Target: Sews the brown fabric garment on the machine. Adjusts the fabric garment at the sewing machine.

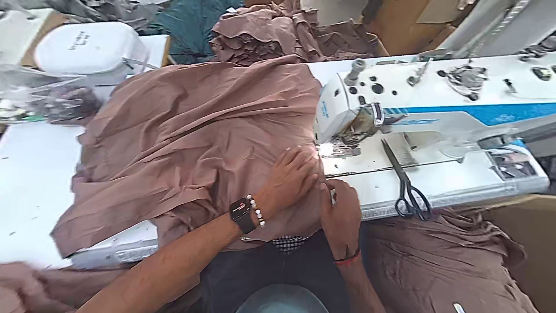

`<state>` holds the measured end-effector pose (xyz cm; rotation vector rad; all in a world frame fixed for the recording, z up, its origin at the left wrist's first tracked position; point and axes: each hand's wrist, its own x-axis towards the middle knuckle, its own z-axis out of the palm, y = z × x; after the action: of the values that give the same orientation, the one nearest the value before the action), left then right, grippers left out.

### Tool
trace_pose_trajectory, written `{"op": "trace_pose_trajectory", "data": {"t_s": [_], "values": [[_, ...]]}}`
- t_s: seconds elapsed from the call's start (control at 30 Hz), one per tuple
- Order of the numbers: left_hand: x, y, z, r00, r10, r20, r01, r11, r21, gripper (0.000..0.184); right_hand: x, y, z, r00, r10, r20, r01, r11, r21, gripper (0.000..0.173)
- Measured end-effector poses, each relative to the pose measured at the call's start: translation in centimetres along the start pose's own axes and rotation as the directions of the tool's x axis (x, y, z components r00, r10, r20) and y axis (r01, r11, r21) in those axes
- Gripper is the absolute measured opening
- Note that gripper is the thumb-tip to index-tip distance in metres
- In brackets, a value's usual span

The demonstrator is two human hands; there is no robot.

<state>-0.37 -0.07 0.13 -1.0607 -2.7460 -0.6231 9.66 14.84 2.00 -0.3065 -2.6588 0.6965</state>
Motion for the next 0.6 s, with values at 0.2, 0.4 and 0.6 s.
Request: {"op": "trace_pose_trajectory", "data": {"t_s": [0.2, 0.4, 0.6], "values": [[-0.1, -0.5, 0.3, 0.999, 0.046, -0.023, -0.044, 0.995, 0.086, 0.050, -1.1, -1.4, -1.7, 0.932, 0.171, 0.320, -0.245, 0.946, 0.210, 0.052], [-0.1, -0.5, -0.2, 0.998, 0.059, 0.013, -0.060, 0.993, 0.098, 0.050, -5.1, -2.8, -1.4, 0.910, 0.264, 0.321, -0.402, 0.752, 0.522, 0.043], [-0.1, -0.5, -0.1, 0.998, 0.055, 0.030, -0.058, 0.993, 0.103, 0.052, -5.6, -3.1, -2.2, 0.934, 0.263, 0.244, -0.356, 0.753, 0.554, 0.042]]}}
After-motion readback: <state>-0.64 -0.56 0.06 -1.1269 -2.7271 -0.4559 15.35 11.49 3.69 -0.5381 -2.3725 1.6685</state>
